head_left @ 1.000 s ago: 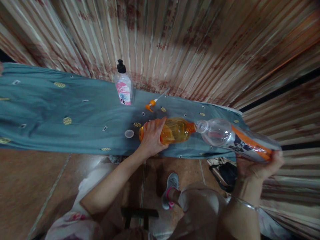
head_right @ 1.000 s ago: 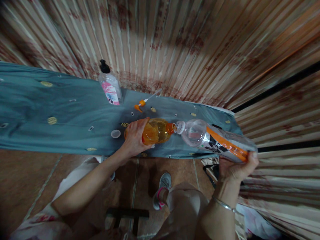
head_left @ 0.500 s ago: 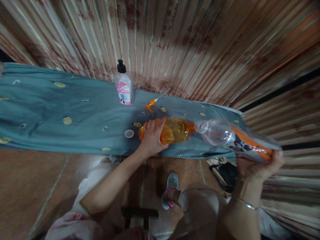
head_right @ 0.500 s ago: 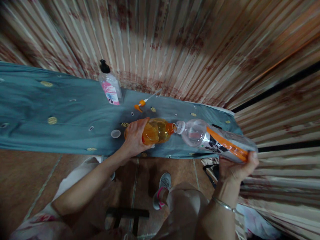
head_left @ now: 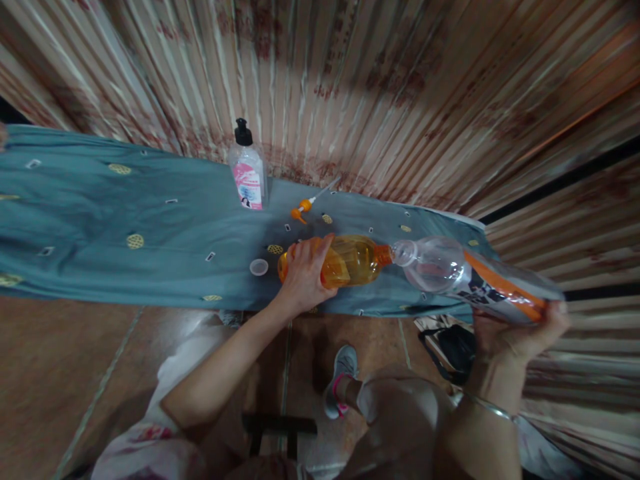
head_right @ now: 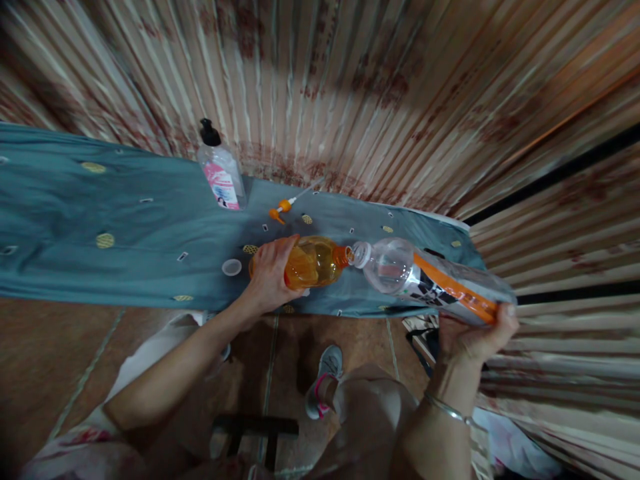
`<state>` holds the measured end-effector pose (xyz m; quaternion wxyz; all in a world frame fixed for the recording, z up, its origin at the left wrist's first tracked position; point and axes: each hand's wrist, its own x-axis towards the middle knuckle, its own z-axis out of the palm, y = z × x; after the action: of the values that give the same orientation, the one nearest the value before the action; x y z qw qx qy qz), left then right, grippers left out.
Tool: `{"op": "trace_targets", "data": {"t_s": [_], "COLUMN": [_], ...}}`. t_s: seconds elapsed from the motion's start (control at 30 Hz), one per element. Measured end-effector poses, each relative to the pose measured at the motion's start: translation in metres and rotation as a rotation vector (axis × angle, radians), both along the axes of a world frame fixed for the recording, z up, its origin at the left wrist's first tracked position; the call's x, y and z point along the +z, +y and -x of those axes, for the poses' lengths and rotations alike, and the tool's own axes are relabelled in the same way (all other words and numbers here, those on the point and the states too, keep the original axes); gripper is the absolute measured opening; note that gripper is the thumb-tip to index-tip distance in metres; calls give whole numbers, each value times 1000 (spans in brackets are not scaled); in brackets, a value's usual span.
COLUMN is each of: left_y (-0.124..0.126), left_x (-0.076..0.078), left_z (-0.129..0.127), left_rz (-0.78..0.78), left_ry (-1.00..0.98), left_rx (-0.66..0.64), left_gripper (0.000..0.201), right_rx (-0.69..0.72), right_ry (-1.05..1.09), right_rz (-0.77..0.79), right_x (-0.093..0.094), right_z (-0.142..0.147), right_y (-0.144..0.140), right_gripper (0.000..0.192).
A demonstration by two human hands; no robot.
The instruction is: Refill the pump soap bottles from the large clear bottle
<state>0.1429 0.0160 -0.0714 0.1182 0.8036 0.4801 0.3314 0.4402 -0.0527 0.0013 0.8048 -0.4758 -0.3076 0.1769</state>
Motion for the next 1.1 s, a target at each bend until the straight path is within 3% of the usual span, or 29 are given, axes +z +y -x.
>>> {"op": "trace_targets", "data": {"t_s": [1.1], "left_y": [0], "left_x": [2], "left_z": [0], "left_rz": [23], "left_ry": [-6], "left_rx": [-4], "left_gripper": [96], "right_rx": [-9], "right_ry": [-3], "right_rz": [-30], "right_x": [0], "right_z": [0], "right_y": [1], "right_gripper": [38]}}
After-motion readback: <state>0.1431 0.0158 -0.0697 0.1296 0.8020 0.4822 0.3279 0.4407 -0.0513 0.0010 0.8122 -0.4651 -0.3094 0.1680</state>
